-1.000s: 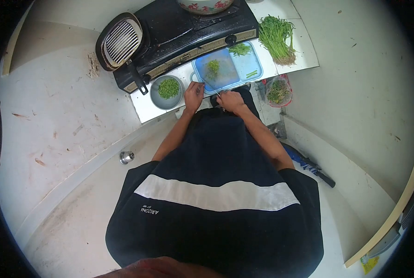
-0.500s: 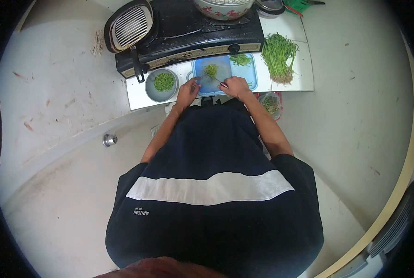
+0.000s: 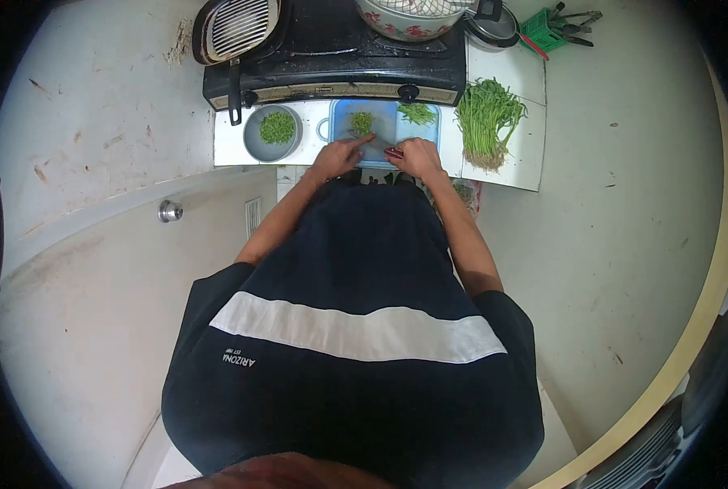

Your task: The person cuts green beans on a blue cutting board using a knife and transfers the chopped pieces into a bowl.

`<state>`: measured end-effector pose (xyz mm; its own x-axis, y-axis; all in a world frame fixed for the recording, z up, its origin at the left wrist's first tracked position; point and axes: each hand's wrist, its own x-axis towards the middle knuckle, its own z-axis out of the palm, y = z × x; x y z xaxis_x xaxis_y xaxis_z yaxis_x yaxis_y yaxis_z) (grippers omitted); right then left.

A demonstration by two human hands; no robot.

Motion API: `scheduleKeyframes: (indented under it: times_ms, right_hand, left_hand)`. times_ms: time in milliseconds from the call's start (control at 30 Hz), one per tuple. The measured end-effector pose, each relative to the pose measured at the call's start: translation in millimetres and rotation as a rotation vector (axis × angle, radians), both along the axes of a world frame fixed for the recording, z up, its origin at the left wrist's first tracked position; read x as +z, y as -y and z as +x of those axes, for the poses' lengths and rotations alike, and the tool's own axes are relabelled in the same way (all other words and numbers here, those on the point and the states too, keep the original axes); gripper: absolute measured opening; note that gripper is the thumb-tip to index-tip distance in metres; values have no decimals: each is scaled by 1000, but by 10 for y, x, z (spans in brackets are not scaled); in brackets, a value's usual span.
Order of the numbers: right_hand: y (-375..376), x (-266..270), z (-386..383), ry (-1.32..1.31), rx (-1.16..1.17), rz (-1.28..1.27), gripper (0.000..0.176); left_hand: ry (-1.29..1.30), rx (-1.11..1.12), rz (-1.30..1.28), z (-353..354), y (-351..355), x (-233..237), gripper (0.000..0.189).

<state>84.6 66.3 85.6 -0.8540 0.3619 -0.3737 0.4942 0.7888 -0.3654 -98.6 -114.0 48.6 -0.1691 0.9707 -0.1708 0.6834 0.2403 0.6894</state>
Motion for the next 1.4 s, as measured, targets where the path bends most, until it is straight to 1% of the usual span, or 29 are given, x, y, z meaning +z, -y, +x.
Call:
scheduleKeyframes:
  times_ms: [33, 133, 267, 333, 367, 433, 467, 533, 567, 633, 767, 833, 933, 1067, 1167, 1233, 1400]
  right_hand:
    - [-6, -13, 32, -26, 4, 26, 43]
    - [-51, 17, 141, -91, 7, 12, 41]
    - [-146, 76, 298, -53, 25, -22, 42]
    - [-182, -18, 395, -138, -1, -35, 42]
    - [-195, -73, 434, -139, 7, -36, 42]
    - [-224, -141, 454, -141, -16, -74, 41]
    - [-237, -187, 438, -142, -10, -77, 41]
    - [-235, -262, 394, -222, 83, -89, 37]
    - [-225, -300, 370, -220, 91, -95, 37]
    - [-216, -358, 254, -217, 142, -87, 36]
    - [-222, -481, 27, -185, 189, -53, 39]
    - [-258, -473, -89, -115, 166, -81, 42]
    - [-313, -450, -207, -159, 121, -120, 44]
    - [-365, -391, -258, -168, 144, -127, 43]
    - [-331, -250, -220, -205, 102, -133, 43]
    - [-315, -213, -171, -111, 45, -161, 40]
    - [-205, -255, 116, -161, -82, -208, 40]
  left_hand:
    - [-38, 20, -38, -18, 6, 17, 65]
    - [-81, 33, -39, -76, -14, 25, 69]
    - [-118, 45, -73, -136, -32, -17, 72]
    - [-114, 109, -53, -150, -31, -5, 70]
    - [-114, 118, -54, -145, -18, -3, 70]
    - [5, 226, -120, -143, -11, 92, 68]
    - [4, 232, -122, -146, -1, 106, 68]
    - [121, 371, -97, -98, 70, 110, 67]
    - [122, 380, -102, -64, 110, 111, 67]
    - [237, 486, -82, -32, 179, 120, 66]
    - [259, 549, -47, 49, 289, 85, 67]
    - [263, 583, -77, 94, 322, 111, 66]
    - [250, 609, -58, 140, 342, 124, 66]
    - [270, 626, -36, 192, 335, 173, 66]
    - [250, 615, 19, 212, 314, 188, 65]
    - [270, 589, 18, 194, 301, 162, 65]
    - [270, 537, 18, 124, 256, 142, 65]
